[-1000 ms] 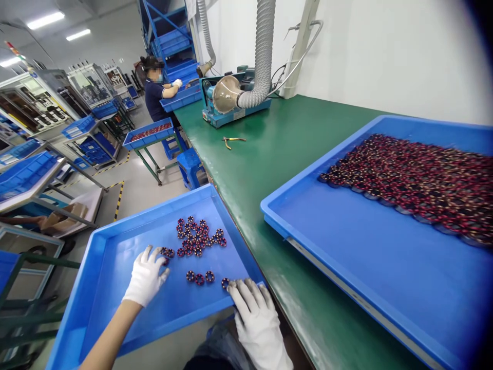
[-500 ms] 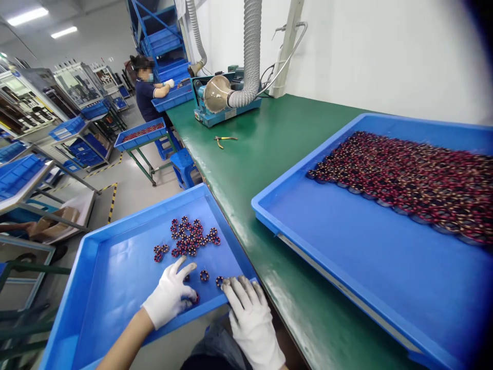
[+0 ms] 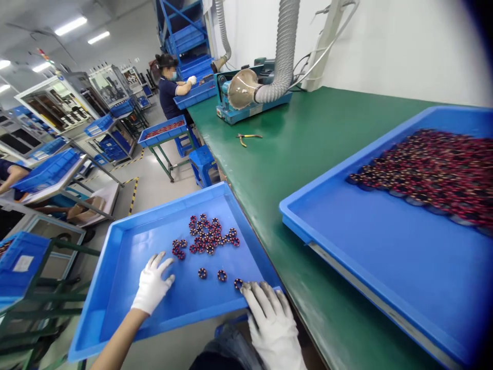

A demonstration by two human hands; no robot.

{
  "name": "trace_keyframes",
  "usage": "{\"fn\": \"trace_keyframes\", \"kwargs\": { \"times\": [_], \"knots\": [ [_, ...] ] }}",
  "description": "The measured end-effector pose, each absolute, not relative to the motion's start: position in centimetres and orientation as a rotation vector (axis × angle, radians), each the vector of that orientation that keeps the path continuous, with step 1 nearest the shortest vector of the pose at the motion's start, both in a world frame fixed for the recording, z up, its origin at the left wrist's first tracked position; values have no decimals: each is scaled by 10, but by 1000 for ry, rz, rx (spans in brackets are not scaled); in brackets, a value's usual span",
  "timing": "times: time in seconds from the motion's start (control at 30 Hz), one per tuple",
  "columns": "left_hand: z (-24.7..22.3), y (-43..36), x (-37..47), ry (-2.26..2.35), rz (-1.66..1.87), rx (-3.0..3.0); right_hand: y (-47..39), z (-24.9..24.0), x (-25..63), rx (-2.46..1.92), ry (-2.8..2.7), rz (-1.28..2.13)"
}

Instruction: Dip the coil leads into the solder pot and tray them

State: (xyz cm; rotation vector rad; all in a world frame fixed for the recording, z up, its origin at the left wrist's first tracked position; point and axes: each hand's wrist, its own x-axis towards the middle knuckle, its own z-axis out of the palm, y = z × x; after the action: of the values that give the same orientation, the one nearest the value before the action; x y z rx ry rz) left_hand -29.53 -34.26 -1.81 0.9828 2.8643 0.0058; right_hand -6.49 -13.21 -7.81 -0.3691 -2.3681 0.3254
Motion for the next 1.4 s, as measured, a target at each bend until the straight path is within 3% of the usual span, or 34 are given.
{"fn": "trace_keyframes", "kwargs": {
  "times": [0.13, 0.37, 0.87, 1.13, 1.4],
  "knots": [
    [-13, -338, -282, 2737, 153, 831, -132, -81, -68, -350, -2324, 309],
    [-6, -279, -233, 2273, 212, 1113, -131, -78, -69, -337, -2308, 272],
    [3, -247, -224, 2279, -75, 1254, -129, -91, -61, -301, -2436, 210],
    [15, -287, -244, 2401, -375, 1105, -129, -89, -61, -312, -2437, 221],
    [2, -270, -239, 2455, -168, 1455, -136, -93, -66, -386, -2299, 373]
  ]
}}
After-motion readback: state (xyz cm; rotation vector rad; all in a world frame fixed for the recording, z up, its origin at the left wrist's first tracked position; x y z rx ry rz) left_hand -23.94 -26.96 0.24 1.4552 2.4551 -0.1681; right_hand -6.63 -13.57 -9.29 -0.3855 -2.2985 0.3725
